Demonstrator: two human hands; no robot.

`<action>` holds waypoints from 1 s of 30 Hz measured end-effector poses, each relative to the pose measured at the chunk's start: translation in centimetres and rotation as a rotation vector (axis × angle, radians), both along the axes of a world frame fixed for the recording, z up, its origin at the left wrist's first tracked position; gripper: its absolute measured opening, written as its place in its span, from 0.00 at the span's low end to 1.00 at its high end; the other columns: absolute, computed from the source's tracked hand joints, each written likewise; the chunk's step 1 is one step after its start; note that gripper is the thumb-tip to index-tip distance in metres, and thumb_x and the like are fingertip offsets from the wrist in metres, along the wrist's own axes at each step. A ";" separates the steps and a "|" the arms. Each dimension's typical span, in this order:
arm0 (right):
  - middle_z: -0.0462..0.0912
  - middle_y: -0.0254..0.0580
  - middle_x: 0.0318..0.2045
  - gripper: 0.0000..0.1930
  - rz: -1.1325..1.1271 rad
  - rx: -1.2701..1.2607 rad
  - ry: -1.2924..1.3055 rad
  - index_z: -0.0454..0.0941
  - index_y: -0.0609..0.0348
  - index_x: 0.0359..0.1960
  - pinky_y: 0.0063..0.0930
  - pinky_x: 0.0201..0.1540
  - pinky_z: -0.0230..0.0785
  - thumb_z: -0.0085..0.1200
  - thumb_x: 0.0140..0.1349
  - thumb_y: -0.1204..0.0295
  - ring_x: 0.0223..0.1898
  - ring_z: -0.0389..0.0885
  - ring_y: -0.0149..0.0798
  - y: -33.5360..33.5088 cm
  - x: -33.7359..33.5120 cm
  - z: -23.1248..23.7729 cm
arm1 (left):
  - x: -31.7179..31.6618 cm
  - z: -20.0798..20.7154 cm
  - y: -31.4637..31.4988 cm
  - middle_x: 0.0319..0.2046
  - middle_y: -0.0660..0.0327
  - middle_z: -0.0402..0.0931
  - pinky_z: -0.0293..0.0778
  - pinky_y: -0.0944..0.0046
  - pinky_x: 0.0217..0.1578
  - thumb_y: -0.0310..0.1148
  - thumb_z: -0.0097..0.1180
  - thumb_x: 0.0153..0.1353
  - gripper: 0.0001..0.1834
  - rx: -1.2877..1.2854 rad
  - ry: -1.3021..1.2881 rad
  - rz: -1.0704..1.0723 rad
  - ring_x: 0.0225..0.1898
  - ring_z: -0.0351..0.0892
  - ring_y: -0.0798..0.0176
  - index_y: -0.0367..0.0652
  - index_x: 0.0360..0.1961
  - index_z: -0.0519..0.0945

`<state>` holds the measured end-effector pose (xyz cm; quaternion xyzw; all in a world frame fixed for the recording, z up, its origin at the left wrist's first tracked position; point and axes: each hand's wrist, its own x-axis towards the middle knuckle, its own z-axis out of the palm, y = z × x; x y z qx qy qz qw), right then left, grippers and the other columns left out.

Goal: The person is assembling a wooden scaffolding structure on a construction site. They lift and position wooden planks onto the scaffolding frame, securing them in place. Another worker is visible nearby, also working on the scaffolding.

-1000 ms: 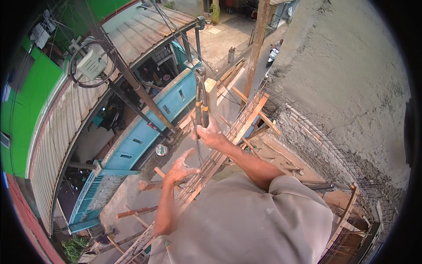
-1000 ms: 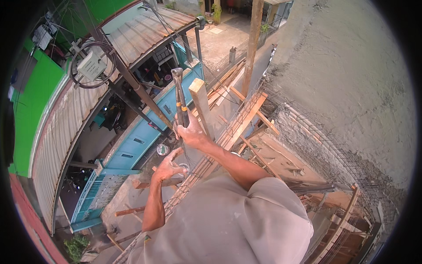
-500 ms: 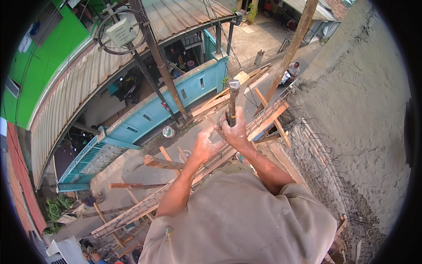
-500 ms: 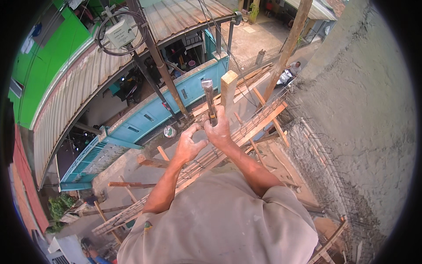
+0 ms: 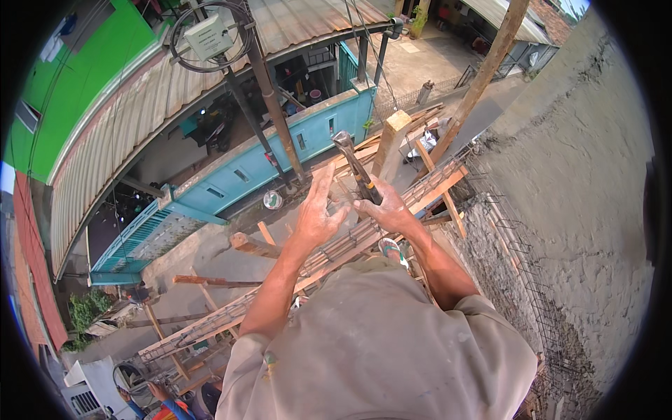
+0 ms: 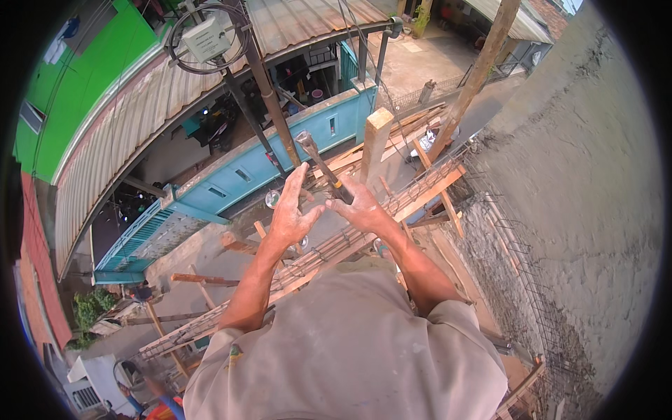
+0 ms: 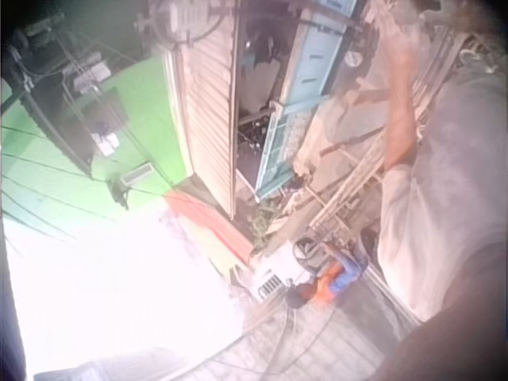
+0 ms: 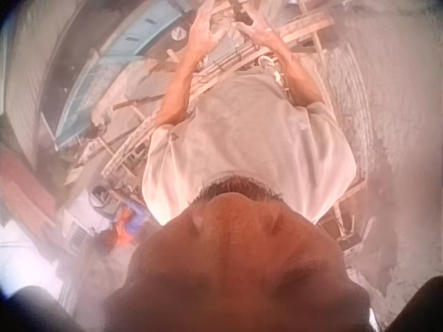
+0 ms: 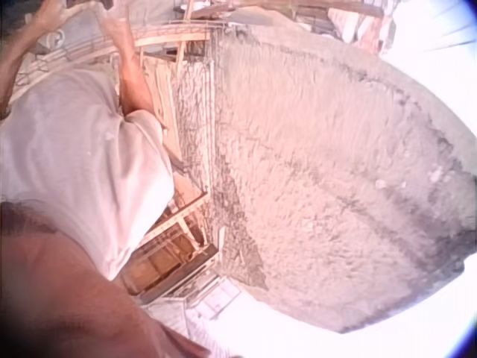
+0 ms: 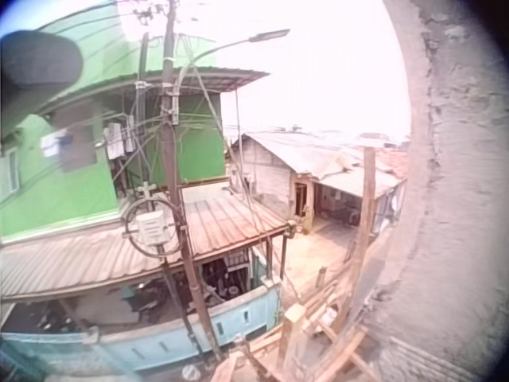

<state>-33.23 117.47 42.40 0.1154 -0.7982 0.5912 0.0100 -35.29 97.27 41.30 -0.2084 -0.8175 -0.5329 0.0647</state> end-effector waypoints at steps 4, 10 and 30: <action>0.78 0.46 0.44 0.26 0.115 0.018 -0.201 0.71 0.64 0.57 0.34 0.53 0.67 0.62 0.61 0.61 0.46 0.75 0.39 0.0 0.4 -0.4 | -0.5 -1.1 0.9 0.40 0.55 0.82 0.75 0.64 0.39 0.29 0.63 0.58 0.14 0.073 -0.137 -0.178 0.36 0.79 0.68 0.36 0.45 0.80; 0.77 0.37 0.34 0.26 0.061 -0.041 -0.204 0.71 0.62 0.55 0.31 0.44 0.69 0.61 0.62 0.58 0.38 0.73 0.32 2.0 -0.6 0.5 | -1.3 0.1 -2.0 0.17 0.71 0.69 0.56 0.73 0.19 0.40 0.62 0.63 0.14 -0.035 -0.569 -0.360 0.17 0.62 0.77 0.37 0.37 0.82; 0.83 0.45 0.36 0.27 0.256 -0.077 -0.402 0.73 0.63 0.45 0.36 0.42 0.71 0.55 0.64 0.48 0.41 0.80 0.40 5.0 5.0 -1.8 | -0.4 -1.0 -2.0 0.20 0.65 0.72 0.68 0.65 0.29 0.47 0.59 0.62 0.21 -0.175 -0.785 -0.536 0.24 0.68 0.70 0.35 0.36 0.85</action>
